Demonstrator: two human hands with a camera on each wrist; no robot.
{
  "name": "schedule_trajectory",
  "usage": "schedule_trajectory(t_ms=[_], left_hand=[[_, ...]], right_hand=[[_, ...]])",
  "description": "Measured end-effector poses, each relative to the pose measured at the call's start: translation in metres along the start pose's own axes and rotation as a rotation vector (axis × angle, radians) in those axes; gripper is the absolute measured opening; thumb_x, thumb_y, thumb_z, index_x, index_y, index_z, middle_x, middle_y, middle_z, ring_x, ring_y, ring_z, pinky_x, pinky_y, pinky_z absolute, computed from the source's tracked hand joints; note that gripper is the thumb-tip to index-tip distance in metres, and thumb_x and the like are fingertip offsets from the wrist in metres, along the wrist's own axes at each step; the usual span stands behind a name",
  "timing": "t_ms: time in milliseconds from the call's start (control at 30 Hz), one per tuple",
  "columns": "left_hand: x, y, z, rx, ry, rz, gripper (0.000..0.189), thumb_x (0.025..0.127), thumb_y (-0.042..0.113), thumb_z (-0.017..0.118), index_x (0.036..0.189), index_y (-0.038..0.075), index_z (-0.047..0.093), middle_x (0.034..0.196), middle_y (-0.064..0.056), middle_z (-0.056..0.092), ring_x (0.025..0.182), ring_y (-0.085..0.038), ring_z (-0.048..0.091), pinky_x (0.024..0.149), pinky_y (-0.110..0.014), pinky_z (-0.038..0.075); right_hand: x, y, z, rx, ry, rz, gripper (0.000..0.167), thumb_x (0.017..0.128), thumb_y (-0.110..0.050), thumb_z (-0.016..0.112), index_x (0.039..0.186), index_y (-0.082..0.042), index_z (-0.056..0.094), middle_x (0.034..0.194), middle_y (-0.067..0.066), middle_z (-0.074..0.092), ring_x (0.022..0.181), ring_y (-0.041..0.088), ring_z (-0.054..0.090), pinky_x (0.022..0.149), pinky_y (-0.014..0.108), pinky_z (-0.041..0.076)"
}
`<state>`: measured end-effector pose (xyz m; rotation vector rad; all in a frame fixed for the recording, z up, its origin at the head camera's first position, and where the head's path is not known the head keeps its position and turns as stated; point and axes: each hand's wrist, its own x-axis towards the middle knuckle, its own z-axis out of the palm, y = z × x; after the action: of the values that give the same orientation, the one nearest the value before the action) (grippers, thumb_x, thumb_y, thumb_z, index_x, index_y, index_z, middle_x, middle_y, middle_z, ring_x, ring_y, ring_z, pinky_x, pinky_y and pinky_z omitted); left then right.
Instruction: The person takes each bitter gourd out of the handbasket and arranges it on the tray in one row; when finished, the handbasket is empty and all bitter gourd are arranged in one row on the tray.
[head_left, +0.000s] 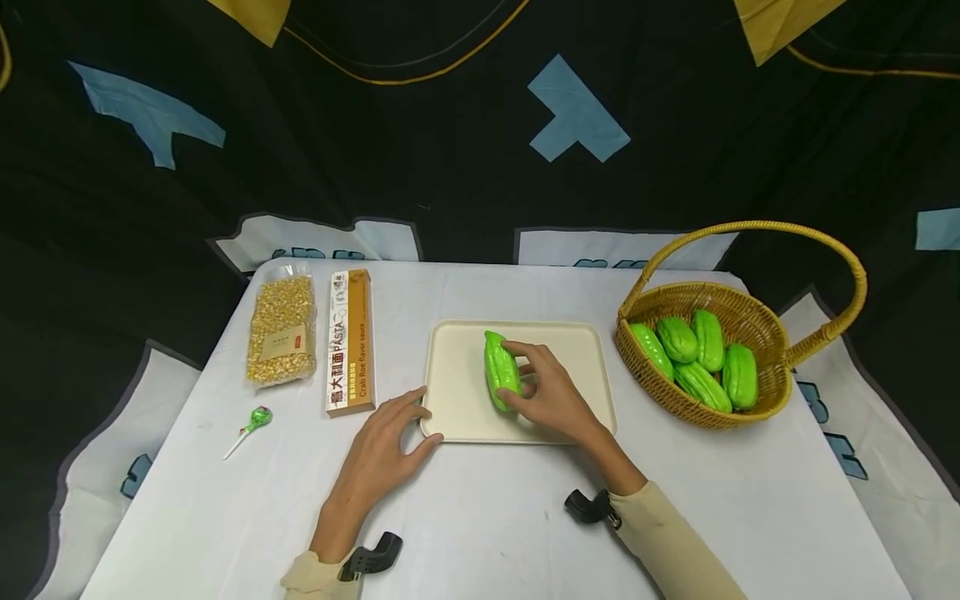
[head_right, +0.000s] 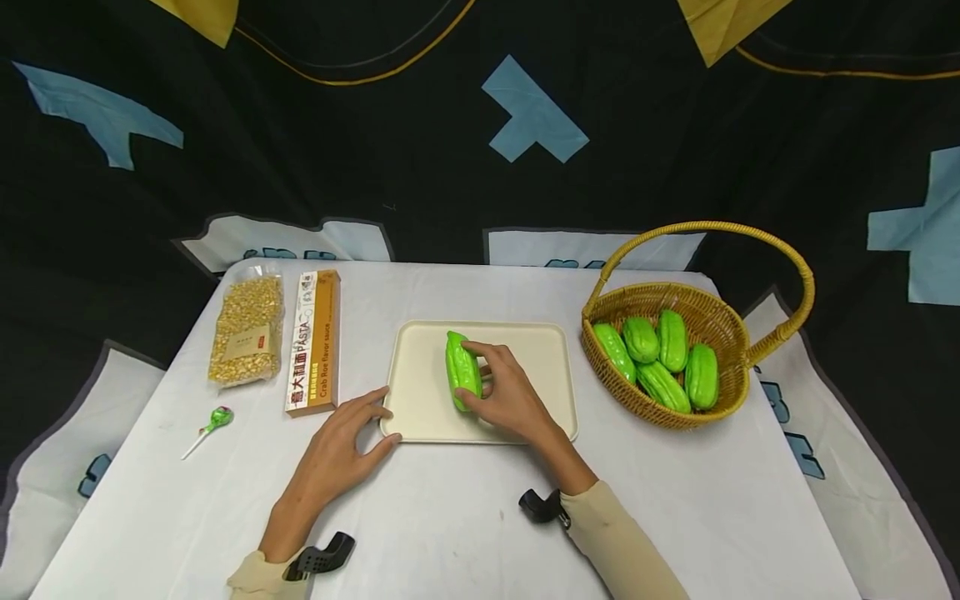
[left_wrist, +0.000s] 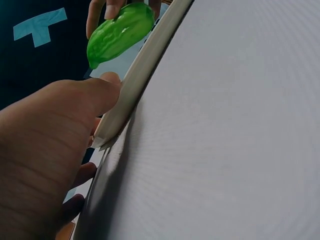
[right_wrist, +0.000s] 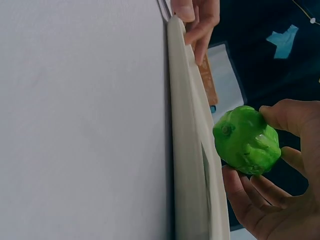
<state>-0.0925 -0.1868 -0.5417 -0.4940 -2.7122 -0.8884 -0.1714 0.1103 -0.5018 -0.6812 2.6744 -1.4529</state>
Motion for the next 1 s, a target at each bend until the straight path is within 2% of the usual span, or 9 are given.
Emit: schedule_trajectory(t_ms=[167, 567, 833, 1000], left_hand=[[0.000, 0.000, 0.000, 0.006, -0.004, -0.010, 0.035, 0.090, 0.034, 0.089, 0.114, 0.014, 0.073, 0.156, -0.005, 0.060, 0.141, -0.031, 0.059, 0.119, -0.049, 0.047], [0.000, 0.000, 0.000, 0.004, -0.002, -0.001, 0.035, 0.091, 0.035, 0.089, 0.114, 0.014, 0.074, 0.155, -0.005, 0.061, 0.140, -0.031, 0.060, 0.118, -0.050, 0.048], [0.000, -0.001, -0.001, -0.003, 0.002, 0.003, 0.036, 0.091, 0.036, 0.088, 0.115, 0.013, 0.074, 0.156, -0.006, 0.061, 0.140, -0.031, 0.059, 0.119, -0.050, 0.047], [0.000, -0.001, -0.001, -0.011, 0.007, 0.007, 0.036, 0.090, 0.035, 0.089, 0.115, 0.013, 0.074, 0.156, -0.006, 0.061, 0.140, -0.031, 0.059, 0.119, -0.050, 0.048]], right_hand=[[0.009, -0.005, 0.008, -0.030, -0.005, 0.000, 0.079, 0.091, -0.016, 0.089, 0.159, -0.018, 0.050, 0.147, 0.013, 0.056, 0.117, 0.029, 0.070, 0.081, 0.031, 0.065], [0.033, -0.014, 0.031, 0.003, -0.032, 0.024, 0.078, 0.092, -0.017, 0.087, 0.159, -0.014, 0.049, 0.146, 0.016, 0.058, 0.113, 0.028, 0.071, 0.083, 0.031, 0.065], [0.045, -0.016, 0.046, -0.008, -0.026, 0.044, 0.075, 0.092, -0.019, 0.087, 0.158, -0.013, 0.051, 0.144, 0.017, 0.061, 0.112, 0.028, 0.071, 0.092, 0.042, 0.060], [0.051, -0.018, 0.054, 0.006, -0.030, 0.062, 0.075, 0.093, -0.019, 0.086, 0.158, -0.013, 0.050, 0.143, 0.017, 0.061, 0.112, 0.027, 0.072, 0.094, 0.042, 0.061]])
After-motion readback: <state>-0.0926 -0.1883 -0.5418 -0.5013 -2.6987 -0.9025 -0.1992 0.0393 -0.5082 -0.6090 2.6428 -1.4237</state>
